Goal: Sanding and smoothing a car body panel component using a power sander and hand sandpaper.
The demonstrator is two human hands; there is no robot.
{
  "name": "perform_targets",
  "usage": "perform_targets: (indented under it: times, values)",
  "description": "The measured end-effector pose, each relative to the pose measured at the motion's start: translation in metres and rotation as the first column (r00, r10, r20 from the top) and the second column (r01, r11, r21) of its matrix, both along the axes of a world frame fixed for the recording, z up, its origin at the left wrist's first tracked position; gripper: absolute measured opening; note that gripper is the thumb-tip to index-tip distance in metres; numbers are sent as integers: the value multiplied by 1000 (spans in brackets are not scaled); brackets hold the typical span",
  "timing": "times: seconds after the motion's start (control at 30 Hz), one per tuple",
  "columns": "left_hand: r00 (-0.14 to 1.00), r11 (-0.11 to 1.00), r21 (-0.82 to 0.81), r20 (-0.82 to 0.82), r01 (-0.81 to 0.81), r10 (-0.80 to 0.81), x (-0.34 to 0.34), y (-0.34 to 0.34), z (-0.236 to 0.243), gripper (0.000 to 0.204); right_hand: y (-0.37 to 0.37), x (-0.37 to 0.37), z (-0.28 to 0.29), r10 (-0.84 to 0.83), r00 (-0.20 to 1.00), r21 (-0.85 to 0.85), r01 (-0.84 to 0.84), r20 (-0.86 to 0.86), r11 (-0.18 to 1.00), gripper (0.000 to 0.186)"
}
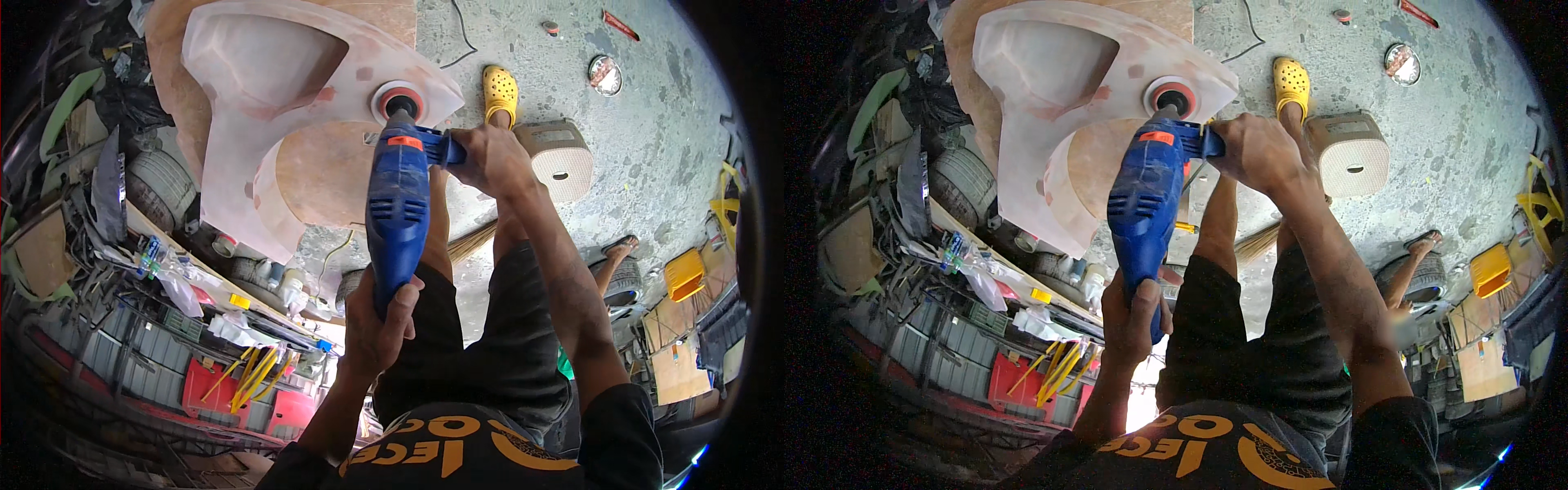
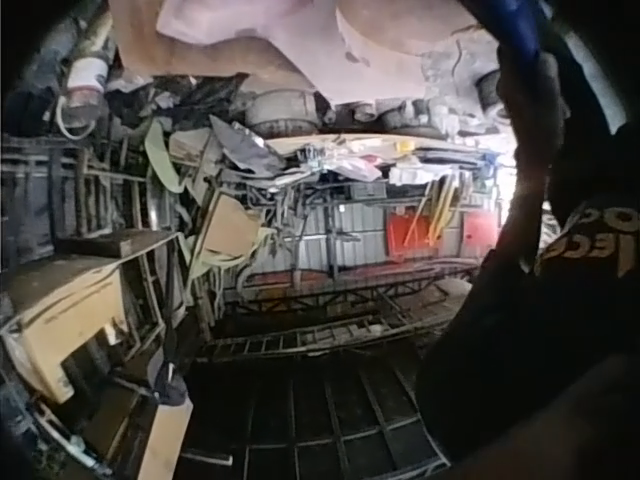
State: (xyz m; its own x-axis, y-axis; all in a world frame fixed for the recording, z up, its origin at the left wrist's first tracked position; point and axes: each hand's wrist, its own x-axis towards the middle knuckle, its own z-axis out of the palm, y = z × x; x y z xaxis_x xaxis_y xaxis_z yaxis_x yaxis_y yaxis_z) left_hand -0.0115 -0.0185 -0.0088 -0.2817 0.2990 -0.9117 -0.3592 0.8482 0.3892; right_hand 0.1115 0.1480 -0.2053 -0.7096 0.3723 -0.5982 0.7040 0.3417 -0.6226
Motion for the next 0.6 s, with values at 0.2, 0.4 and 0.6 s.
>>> perform_targets:
  times: [0.2, 0.4, 0.6]
  values:
    - [993, 994, -7, -44, -110, 109, -27, -15, 0, 44, -3, -45, 1, 88, 995, 58, -86, -47, 995, 31]
    - [979, 982, 7, -77, -188, 188, -44, -26, -8, 47, -6, -73, 2, 169, 986, 72, -169, -1, 983, 32]
    - [959, 965, -3, -111, -264, 262, -49, -15, 0, 46, 7, -95, 0, 225, 974, 32, -225, -15, 974, 33]
